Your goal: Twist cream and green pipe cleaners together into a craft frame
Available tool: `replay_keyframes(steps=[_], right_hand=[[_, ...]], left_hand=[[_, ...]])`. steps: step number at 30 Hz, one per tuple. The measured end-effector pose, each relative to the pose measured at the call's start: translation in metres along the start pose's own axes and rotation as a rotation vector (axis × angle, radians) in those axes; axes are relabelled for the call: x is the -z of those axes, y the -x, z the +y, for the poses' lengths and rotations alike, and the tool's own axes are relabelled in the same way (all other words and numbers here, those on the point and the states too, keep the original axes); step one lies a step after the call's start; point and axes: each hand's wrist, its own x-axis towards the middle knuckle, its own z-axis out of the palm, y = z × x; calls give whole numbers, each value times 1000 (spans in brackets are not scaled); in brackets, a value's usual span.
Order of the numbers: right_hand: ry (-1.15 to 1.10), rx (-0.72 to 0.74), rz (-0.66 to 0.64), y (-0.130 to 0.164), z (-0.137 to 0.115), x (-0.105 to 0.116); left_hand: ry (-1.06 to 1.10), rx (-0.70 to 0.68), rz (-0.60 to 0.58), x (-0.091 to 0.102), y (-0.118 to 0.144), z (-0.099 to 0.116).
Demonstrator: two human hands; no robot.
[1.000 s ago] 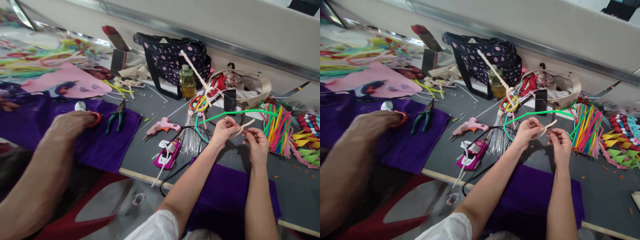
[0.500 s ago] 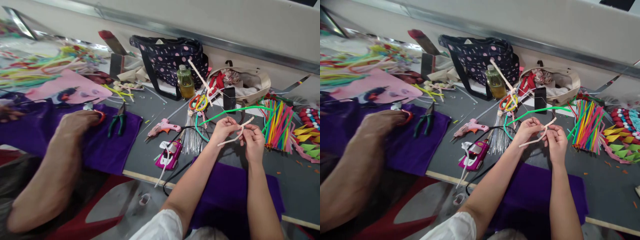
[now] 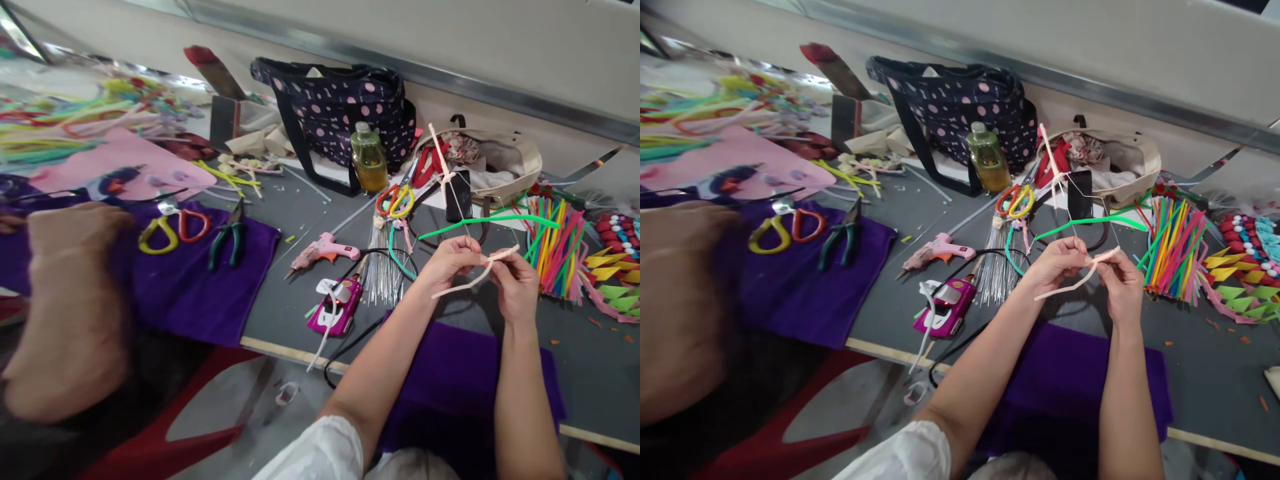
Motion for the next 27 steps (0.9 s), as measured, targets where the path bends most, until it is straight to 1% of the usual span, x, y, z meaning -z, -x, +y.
replay_keyframes(steps=[5, 11, 17, 23, 27], right_hand=[[-75, -9, -21, 1, -3, -2], [-50, 9, -8, 4, -8, -2], [1, 96, 18, 4, -11, -2], [25, 206, 60, 5, -12, -4], [72, 274, 107, 7, -15, -7]], left_hand=[[9, 8, -53, -2, 2, 3], [2, 2, -113, -5, 7, 5], [-4, -16, -147, -5, 7, 4], [-8, 24, -211, -7, 9, 5], [-25, 2, -230, -7, 10, 5]])
